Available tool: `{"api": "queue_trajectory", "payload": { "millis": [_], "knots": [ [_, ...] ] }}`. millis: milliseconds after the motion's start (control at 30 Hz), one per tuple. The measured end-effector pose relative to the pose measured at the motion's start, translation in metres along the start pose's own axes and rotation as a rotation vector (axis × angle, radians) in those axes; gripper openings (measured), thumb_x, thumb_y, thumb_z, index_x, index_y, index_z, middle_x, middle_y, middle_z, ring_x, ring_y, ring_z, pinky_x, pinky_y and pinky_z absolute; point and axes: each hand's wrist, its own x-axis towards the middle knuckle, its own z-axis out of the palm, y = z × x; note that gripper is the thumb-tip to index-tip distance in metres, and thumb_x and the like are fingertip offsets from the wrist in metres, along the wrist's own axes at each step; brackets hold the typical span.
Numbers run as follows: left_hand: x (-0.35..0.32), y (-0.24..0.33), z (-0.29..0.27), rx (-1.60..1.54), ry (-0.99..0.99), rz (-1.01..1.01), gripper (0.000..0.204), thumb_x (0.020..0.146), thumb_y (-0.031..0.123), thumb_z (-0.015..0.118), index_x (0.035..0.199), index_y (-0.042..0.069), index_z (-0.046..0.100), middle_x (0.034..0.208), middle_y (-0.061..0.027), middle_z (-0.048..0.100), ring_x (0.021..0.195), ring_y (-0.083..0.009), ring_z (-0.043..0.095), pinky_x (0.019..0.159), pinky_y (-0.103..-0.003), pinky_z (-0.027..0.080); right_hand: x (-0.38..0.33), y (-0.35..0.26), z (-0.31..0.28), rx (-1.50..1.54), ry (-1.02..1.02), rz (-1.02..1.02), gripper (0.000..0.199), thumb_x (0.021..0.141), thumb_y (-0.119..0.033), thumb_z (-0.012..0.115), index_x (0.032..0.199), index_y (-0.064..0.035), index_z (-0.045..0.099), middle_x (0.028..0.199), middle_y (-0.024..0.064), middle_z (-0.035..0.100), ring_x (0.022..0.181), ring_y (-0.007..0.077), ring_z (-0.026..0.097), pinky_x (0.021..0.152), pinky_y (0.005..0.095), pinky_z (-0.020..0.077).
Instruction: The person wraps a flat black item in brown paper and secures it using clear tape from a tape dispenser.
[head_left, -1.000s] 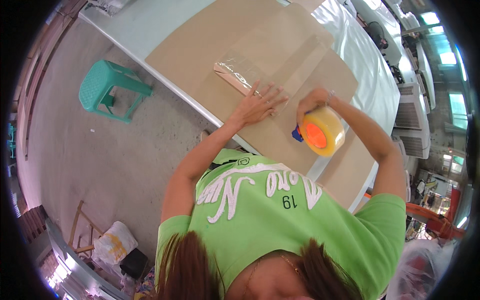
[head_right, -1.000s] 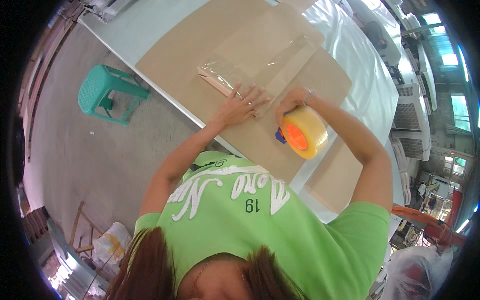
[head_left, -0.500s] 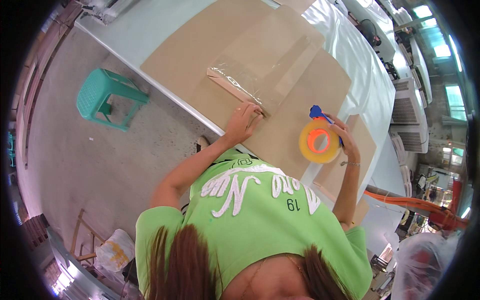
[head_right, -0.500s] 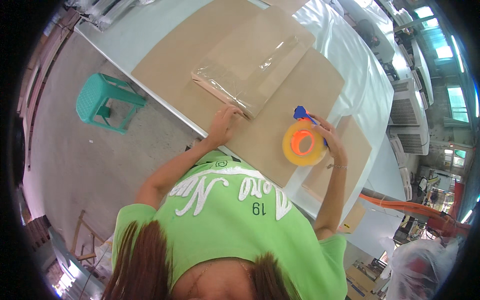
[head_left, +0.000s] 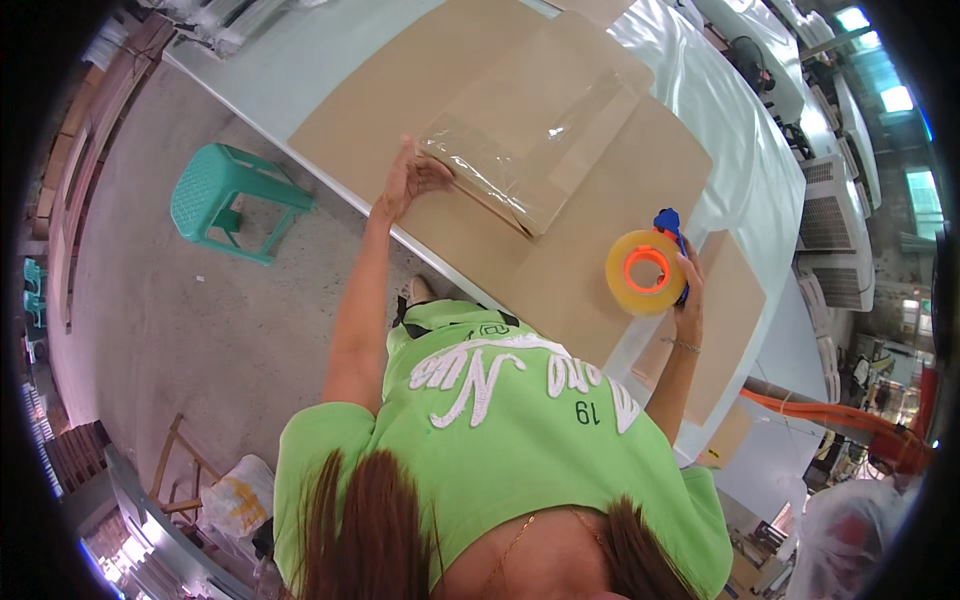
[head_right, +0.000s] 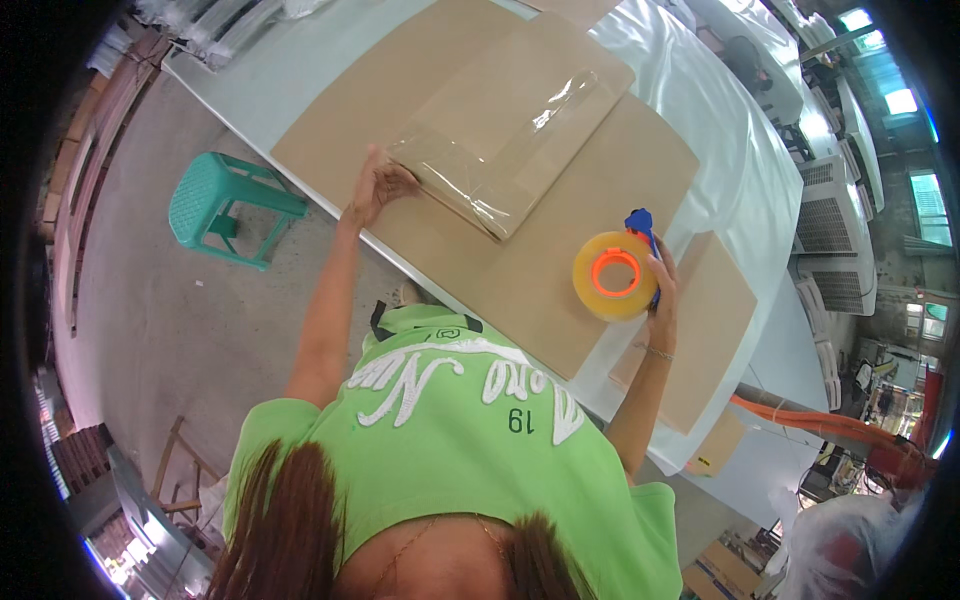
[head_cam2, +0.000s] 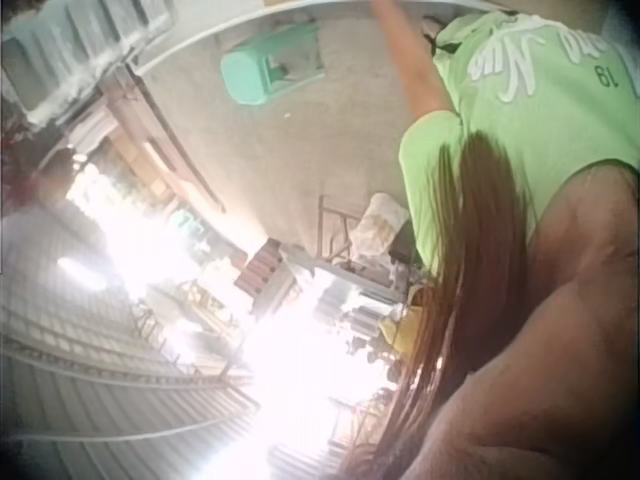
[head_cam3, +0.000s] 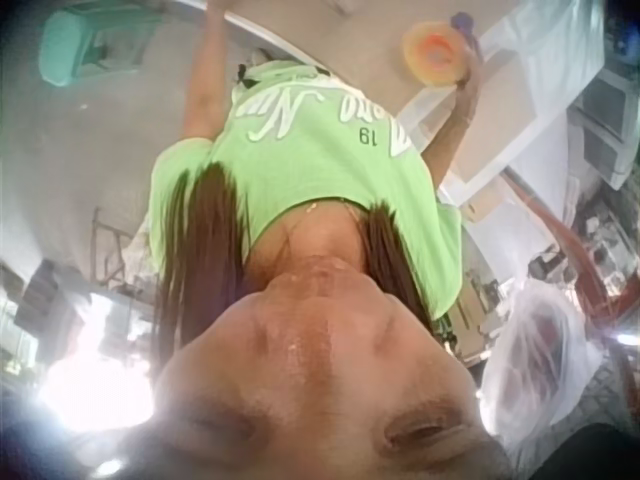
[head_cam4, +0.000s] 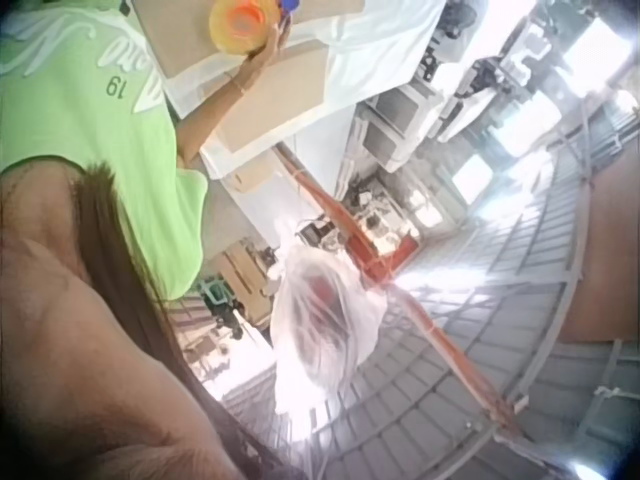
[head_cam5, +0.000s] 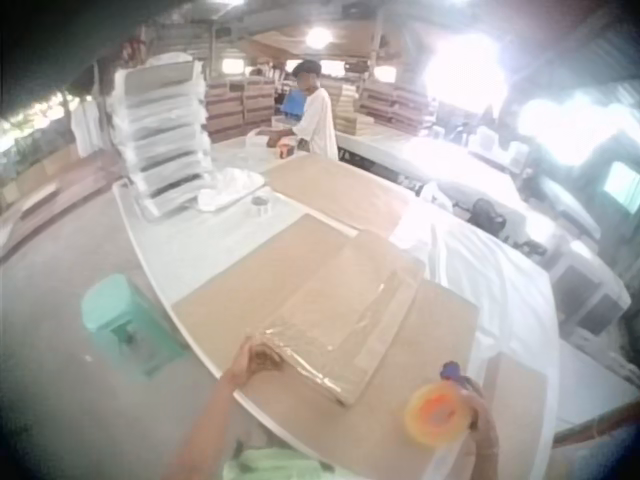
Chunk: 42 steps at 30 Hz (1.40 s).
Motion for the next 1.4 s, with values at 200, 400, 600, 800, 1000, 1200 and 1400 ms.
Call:
{"api": "queue_trajectory", "payload": {
  "millis": [200, 400, 600, 800, 1000, 1200, 1400],
  "knots": [
    [0.020, -0.014, 0.122, 0.242, -0.436, -0.363, 0.086, 0.096, 0.068, 0.025, 0.119, -0.005, 0.063, 0.116, -0.0197, 0.066, 0.110, -0.0295, 0.063, 0.102, -0.038, 0.046, 0.007, 0.010, -0.006, 0.039, 0.009, -0.005, 0.061, 0.088, -0.025, 0.059, 0.140, 0.0037, 0.044, 0.131, 0.0151, 0.055, 0.121, 0.0220, 0.053, 0.102, 0.0327, 0.0406],
    [0.013, -0.010, 0.048, -0.021, -0.016, -0.031, 0.077, 0.098, 0.062, 0.030, 0.121, -0.005, 0.060, 0.112, -0.0179, 0.068, 0.103, -0.0316, 0.065, 0.102, -0.039, 0.045, 0.008, 0.015, -0.002, 0.056, 0.004, -0.041, 0.061, 0.088, -0.025, 0.059, 0.140, 0.0035, 0.044, 0.133, 0.0158, 0.054, 0.122, 0.0222, 0.052, 0.102, 0.0325, 0.0413],
    [0.020, -0.028, -0.014, -0.565, 0.726, 0.436, 0.067, 0.100, 0.054, 0.036, 0.133, -0.001, 0.051, 0.125, -0.0170, 0.062, 0.115, -0.0300, 0.058, 0.104, -0.039, 0.042, 0.013, 0.031, 0.009, 0.106, 0.053, -0.128, 0.056, 0.090, -0.023, 0.055, 0.139, 0.0034, 0.044, 0.135, 0.0150, 0.052, 0.122, 0.0225, 0.052, 0.101, 0.0321, 0.0414],
    [0.041, -0.041, 0.063, 0.698, 0.959, 0.760, 0.066, 0.102, 0.048, 0.033, 0.149, 0.002, 0.029, 0.154, -0.0191, 0.028, 0.142, -0.0306, 0.028, 0.116, -0.043, 0.019, 0.016, 0.077, 0.016, 0.268, 0.292, -0.378, 0.042, 0.093, -0.017, 0.052, 0.130, 0.0030, 0.048, 0.132, 0.0176, 0.053, 0.123, 0.0281, 0.051, 0.102, 0.0363, 0.0414],
    [0.070, -0.038, 0.050, 0.167, 0.982, 0.823, 0.062, 0.104, 0.046, 0.025, 0.149, 0.004, 0.031, 0.155, -0.0142, 0.029, 0.145, -0.0314, 0.022, 0.118, -0.048, 0.009, 0.005, 0.108, 0.037, -0.707, 0.571, -0.899, 0.035, 0.095, -0.014, 0.053, 0.124, 0.0048, 0.049, 0.133, 0.0214, 0.051, 0.120, 0.0364, 0.050, 0.102, 0.0431, 0.0408],
    [0.061, 0.011, -0.007, 1.451, 0.596, 0.250, 0.067, 0.103, 0.050, 0.009, 0.143, 0.011, 0.046, 0.154, -0.0059, 0.035, 0.145, -0.0291, 0.022, 0.114, -0.056, -0.011, -0.001, 0.122, 0.030, -0.095, 0.641, -0.535, 0.042, 0.098, -0.022, 0.050, 0.132, 0.0001, 0.046, 0.133, 0.0175, 0.050, 0.120, 0.0304, 0.051, 0.101, 0.0410, 0.0430],
    [0.064, -0.004, -0.053, 1.191, 0.215, 0.246, 0.067, 0.102, 0.050, 0.006, 0.151, 0.011, 0.031, 0.158, -0.0066, 0.026, 0.147, -0.0287, 0.017, 0.113, -0.058, -0.013, 0.001, 0.107, 0.054, 0.157, 0.669, -0.326, 0.051, 0.100, -0.036, 0.047, 0.141, -0.0047, 0.041, 0.129, 0.0084, 0.052, 0.118, 0.0201, 0.053, 0.098, 0.0347, 0.0462]
  ]
}}
